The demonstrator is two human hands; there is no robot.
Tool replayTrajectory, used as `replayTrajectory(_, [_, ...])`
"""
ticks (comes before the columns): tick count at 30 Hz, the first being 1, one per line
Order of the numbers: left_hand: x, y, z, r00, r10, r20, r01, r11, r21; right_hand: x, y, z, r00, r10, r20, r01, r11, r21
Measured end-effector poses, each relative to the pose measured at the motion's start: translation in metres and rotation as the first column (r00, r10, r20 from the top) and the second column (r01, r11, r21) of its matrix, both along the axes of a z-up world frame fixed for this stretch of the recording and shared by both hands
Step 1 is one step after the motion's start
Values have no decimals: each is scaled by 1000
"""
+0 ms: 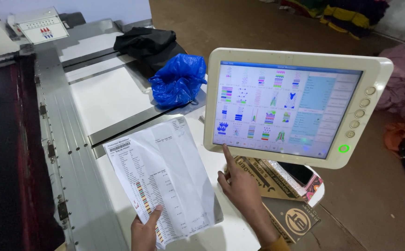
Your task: Operating an industrial machine by navigating a touch-screen interface while referring to a printed specification sheet.
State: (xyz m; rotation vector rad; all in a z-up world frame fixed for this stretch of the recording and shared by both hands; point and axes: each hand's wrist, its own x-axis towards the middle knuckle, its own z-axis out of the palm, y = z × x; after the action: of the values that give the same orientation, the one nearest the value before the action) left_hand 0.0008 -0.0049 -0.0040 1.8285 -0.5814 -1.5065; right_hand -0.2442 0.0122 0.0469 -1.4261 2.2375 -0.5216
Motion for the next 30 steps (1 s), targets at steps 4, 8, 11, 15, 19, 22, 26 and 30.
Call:
replayTrajectory(4, [-2, 0, -1, 1000, -9, -8, 10, 1000, 6, -5, 0, -1, 1000, 3, 13, -1, 994, -110])
replayTrajectory(8, [0, 0, -12, 1000, -30, 5, 31, 999, -32, -2, 2, 5, 1000, -10, 9, 10, 1000, -24])
replayTrajectory(11, [-2, 0, -14, 1000, -13, 5, 13, 999, -40, -2, 4, 2, 1000, -18, 10, 18, 1000, 3])
replayTrajectory(15, [-4, 0, -7, 1000, 2, 15, -2, 1000, -10, 0, 5, 6, 1000, -14, 6, 14, 1000, 28])
replayTrajectory(19, [-4, -1, -9, 1000, -7, 0, 7, 1000, -23, 4, 5, 14, 1000, -17, 8, 16, 997, 74])
replayTrajectory(22, [-4, -4, -14, 999, -30, 24, 30, 1000, -9, 3, 5, 14, 1000, -17, 3, 17, 995, 103])
replayTrajectory(26, [-6, -2, -13, 1000, 7, -18, -8, 1000, -28, 1, 5, 13, 1000, -7, -5, 7, 994, 113])
replayTrajectory(30, [-5, 1, -12, 1000, 19, -22, -21, 998, -57, -1, 5, 7, 1000, 9, -26, -7, 996, 85])
